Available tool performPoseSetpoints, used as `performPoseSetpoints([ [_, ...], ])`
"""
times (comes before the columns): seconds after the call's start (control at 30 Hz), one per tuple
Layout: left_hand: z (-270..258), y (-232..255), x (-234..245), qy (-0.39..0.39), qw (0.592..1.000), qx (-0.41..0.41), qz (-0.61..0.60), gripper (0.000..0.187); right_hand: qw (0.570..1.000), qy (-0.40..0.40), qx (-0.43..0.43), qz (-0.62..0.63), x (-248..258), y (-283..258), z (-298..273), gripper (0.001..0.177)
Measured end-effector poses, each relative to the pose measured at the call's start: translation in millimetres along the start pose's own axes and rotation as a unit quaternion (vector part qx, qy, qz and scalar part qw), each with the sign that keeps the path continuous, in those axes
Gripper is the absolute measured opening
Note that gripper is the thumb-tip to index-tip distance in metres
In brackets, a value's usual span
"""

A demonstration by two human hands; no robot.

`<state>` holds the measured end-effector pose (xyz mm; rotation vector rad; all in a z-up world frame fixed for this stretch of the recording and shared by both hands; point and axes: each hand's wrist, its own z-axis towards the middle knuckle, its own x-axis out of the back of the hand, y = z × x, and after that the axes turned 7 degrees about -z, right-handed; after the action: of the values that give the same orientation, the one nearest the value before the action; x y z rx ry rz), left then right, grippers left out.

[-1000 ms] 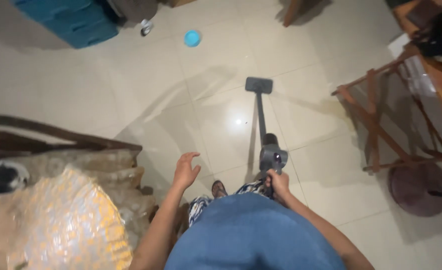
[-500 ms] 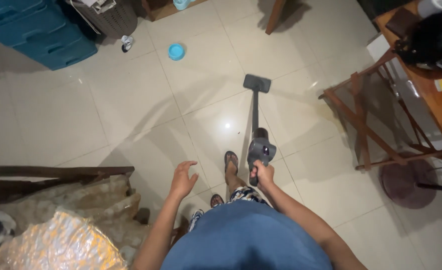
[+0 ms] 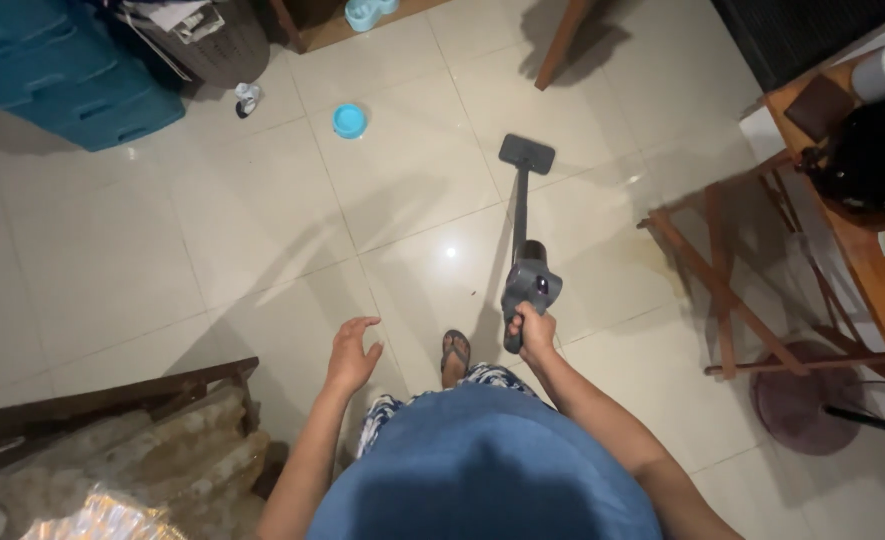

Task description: Vacuum the floor and around objects in a home environment.

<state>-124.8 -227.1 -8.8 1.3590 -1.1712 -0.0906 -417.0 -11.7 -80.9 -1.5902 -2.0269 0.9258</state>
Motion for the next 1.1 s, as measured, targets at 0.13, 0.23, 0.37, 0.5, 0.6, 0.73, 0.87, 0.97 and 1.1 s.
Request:
performPoseSetpoints([
  [0.13,25.2,-0.8,2.0,0.0,1.0,-0.012,-0.008,0.045,1.0,-0.018,0.0,0.023,-11.9,-24.6,25.0,0.015],
  [0.23,44.6,0.5,13.4,-0.009,1.0,0.001,-0.004,0.046,0.999,0.002,-0.009,0.038,-23.6,-38.6,42.3,0.015],
  [0.37,74.4,-11.7,31.4,-0.016,1.0,0.021,-0.007,0.046,0.999,0.001,-0.003,0.033,-31.4,-50.5,67.4,0.014],
  [0.5,116.0,-32.8,61.3,-0.048,0.999,-0.011,0.009,0.046,0.999,0.029,0.006,0.032,-47.7,-63.2,87.0,0.014],
  [0.6,150.1,-40.9,94.1,-0.066,0.997,-0.044,0.024,0.043,0.997,0.04,0.022,0.067,-70.6,-59.8,99.1,0.017],
  [0.73,198.2,-74.1,136.0,-0.112,0.99,-0.078,0.047,0.046,0.993,0.086,0.016,0.085,-128.4,-49.1,67.3,0.015],
  [0.87,239.6,-80.7,171.3,-0.149,0.983,-0.085,0.063,0.047,0.985,0.131,0.023,0.112,-169.7,-13.3,37.6,0.015],
  [0.97,264.3,-79.8,190.6,-0.182,0.977,-0.09,0.067,0.047,0.98,0.155,0.005,0.124,-191.0,18.5,11.5,0.015],
  [1.1,293.6,-80.1,196.7,-0.218,0.965,-0.128,0.073,0.047,0.975,0.167,0.023,0.142,-202.8,55.0,-8.6,0.012],
])
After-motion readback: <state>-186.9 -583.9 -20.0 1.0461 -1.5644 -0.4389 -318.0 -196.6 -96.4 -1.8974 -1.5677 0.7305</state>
